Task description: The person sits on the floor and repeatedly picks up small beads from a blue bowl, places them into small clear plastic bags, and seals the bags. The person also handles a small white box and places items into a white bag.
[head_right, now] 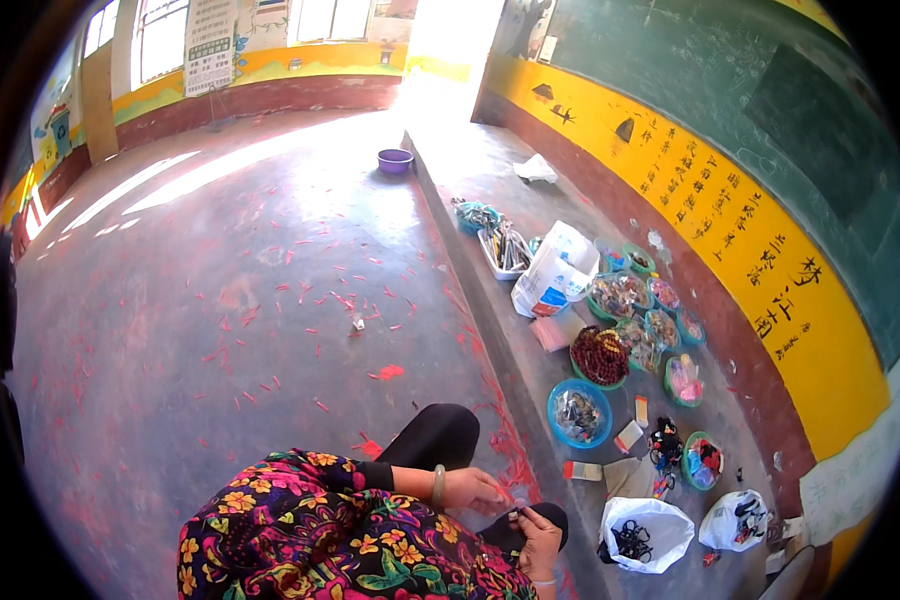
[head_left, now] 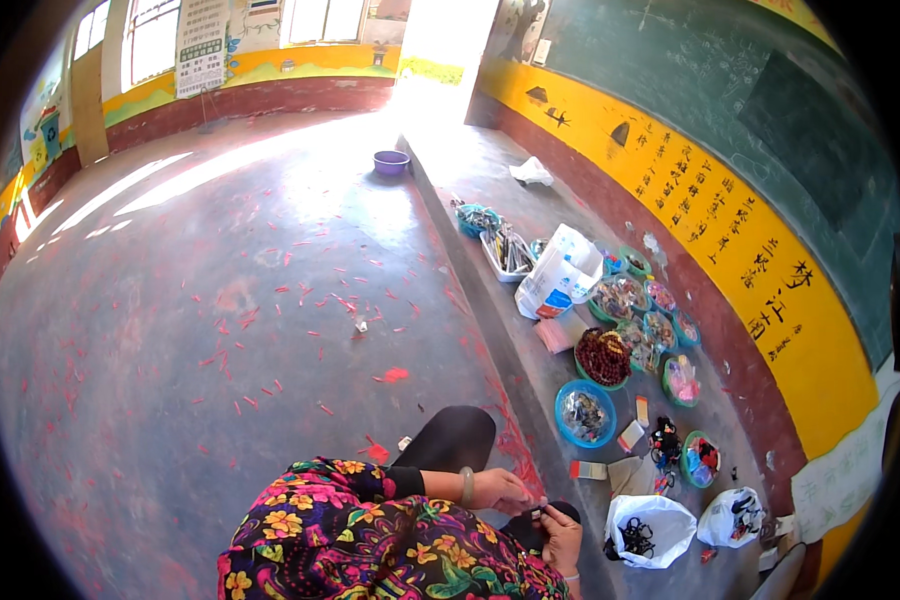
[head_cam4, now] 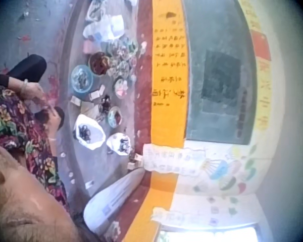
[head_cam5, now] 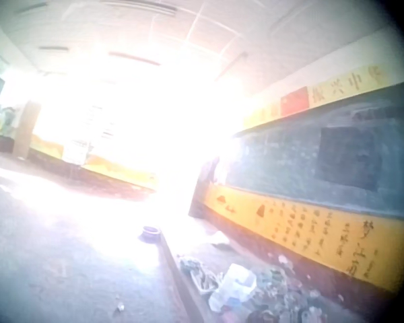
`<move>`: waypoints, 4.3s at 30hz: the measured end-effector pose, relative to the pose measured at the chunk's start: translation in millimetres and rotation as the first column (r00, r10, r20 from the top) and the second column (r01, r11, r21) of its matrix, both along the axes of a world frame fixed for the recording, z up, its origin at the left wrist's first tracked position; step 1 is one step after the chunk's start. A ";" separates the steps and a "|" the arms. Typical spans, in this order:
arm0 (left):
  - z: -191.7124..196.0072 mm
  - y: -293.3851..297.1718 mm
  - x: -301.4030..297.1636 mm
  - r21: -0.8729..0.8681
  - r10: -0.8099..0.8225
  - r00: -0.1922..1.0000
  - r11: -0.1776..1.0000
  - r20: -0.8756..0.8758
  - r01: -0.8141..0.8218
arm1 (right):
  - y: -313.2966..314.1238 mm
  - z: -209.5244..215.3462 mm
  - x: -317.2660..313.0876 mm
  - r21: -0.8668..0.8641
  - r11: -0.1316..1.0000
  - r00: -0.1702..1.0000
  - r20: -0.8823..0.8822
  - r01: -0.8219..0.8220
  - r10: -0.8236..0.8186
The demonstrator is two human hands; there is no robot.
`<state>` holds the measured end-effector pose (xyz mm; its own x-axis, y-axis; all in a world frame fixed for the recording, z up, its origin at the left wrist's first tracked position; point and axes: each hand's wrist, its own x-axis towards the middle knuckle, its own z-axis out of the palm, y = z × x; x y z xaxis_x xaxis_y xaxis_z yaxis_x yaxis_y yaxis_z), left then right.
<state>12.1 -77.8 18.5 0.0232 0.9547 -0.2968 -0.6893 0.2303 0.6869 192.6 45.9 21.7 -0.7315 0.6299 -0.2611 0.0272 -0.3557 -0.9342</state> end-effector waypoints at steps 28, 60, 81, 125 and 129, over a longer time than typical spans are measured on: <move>26.9 32.8 -10.5 -0.139 0.084 0.896 0.977 -0.436 -0.159 | 7.0 75.3 -43.4 0.564 0.826 0.993 -0.087 -0.013 0.075; 29.5 24.1 7.9 -0.039 -0.045 0.736 0.999 -0.676 0.026 | 5.0 70.5 -34.8 0.919 0.216 0.942 0.335 -0.331 0.017; 24.2 17.8 4.8 -0.139 -0.066 0.956 0.990 -0.287 0.027 | 17.3 59.4 -35.6 0.132 0.952 0.955 -0.071 -0.277 0.288; 15.9 13.6 4.4 0.058 -0.026 0.981 0.998 -0.191 0.038 | 9.4 75.0 -32.6 0.597 0.567 0.813 0.516 -0.567 0.269; 19.3 13.1 5.4 0.056 -0.026 0.960 0.997 -0.280 0.043 | 10.7 76.6 -34.3 0.458 0.651 0.775 0.525 -0.605 0.352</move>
<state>17.4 -64.7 37.8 -0.0191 0.9713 -0.2371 -0.4608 0.2019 0.8642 158.3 56.5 98.3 -0.9012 0.3284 -0.2827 0.4050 0.4065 -0.8190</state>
